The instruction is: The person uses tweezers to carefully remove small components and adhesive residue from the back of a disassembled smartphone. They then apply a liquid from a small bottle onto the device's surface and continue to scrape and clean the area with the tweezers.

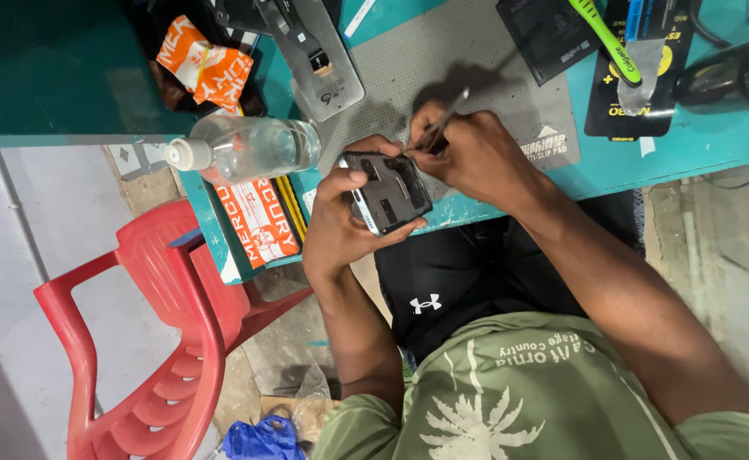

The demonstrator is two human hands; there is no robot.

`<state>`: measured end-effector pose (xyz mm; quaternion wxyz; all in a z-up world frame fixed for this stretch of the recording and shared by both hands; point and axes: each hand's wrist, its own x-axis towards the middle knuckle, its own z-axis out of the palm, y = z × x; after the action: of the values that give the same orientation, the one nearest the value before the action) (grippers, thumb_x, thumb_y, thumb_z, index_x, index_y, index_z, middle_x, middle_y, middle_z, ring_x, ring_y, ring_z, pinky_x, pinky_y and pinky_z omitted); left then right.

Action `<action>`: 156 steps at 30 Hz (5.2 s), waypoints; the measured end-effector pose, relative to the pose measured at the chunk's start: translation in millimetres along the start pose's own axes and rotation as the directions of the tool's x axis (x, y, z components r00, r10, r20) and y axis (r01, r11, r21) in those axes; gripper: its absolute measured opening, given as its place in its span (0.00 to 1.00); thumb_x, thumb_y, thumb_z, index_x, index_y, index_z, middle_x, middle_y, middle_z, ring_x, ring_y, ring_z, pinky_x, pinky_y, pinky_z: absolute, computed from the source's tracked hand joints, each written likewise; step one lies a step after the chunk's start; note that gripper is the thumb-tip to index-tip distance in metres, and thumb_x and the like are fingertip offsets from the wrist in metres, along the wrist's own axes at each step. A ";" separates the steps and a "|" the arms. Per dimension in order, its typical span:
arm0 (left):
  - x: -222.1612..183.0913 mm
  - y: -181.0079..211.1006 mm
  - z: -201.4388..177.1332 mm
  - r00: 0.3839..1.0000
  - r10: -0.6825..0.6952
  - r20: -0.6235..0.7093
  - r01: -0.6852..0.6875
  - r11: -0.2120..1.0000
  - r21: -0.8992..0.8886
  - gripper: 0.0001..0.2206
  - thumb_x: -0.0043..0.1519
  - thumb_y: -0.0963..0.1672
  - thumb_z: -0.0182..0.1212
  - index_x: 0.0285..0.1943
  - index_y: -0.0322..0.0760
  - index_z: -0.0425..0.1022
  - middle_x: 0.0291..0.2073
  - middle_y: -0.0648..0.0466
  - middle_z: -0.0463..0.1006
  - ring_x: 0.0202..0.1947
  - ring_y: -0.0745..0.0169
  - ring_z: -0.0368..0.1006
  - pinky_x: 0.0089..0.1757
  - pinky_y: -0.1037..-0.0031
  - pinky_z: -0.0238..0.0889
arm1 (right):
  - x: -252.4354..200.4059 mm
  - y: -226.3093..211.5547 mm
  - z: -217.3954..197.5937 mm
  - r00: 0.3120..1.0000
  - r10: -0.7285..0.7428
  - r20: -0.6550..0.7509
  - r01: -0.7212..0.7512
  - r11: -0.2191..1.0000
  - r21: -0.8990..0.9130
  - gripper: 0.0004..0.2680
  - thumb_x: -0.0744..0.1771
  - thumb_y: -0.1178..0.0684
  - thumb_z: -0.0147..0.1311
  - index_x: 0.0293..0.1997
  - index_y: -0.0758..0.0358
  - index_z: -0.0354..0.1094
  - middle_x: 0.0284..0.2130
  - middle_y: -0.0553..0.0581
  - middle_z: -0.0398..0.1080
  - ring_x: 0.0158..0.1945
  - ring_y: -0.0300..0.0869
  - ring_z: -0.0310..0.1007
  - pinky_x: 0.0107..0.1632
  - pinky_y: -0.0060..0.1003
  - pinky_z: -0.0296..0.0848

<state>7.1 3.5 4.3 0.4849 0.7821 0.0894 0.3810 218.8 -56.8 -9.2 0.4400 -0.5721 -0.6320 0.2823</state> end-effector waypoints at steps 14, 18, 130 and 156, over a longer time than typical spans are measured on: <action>-4.8 3.3 3.7 0.999 -0.031 -0.033 0.030 0.999 -0.023 0.46 0.49 0.37 0.83 0.70 0.60 0.52 0.63 0.42 0.69 0.57 0.52 0.74 0.52 0.66 0.74 | 16.8 -21.3 -5.5 0.957 0.291 0.017 -0.291 0.957 0.003 0.11 0.61 0.61 0.67 0.44 0.69 0.70 0.32 0.65 0.78 0.37 0.49 0.82 0.39 0.43 0.79; -5.6 2.7 4.8 0.999 -0.005 -0.037 0.005 1.000 -0.010 0.47 0.49 0.36 0.83 0.70 0.61 0.52 0.63 0.42 0.68 0.59 0.50 0.72 0.54 0.64 0.73 | 17.7 -24.2 -4.7 0.919 0.394 0.018 -0.394 0.919 0.009 0.12 0.60 0.60 0.68 0.44 0.69 0.71 0.34 0.66 0.78 0.38 0.50 0.82 0.40 0.44 0.79; 11.3 34.5 66.6 0.963 -0.051 -0.263 -0.264 -0.020 -0.964 0.44 0.62 0.56 0.62 0.75 0.19 0.46 0.68 0.28 0.52 0.54 0.34 0.72 0.63 0.35 0.59 | -101.9 -104.3 -32.4 0.937 -0.324 -0.129 0.283 0.923 -0.261 0.10 0.63 0.70 0.67 0.44 0.62 0.80 0.37 0.57 0.73 0.36 0.39 0.74 0.33 0.28 0.69; -9.2 136.8 53.8 0.968 0.135 -0.210 -0.221 0.069 -0.973 0.50 0.57 0.53 0.71 0.78 0.22 0.41 0.68 0.26 0.54 0.53 0.36 0.73 0.61 0.44 0.65 | -126.4 -200.4 -26.5 0.753 -0.652 0.085 0.599 0.627 -0.497 0.09 0.58 0.64 0.63 0.38 0.60 0.80 0.32 0.51 0.71 0.33 0.43 0.73 0.36 0.41 0.67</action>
<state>6.1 -108.6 99.7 0.8300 0.2444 -0.2705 0.4222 141.6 -220.7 145.7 0.3803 -0.4229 -0.8176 -0.0901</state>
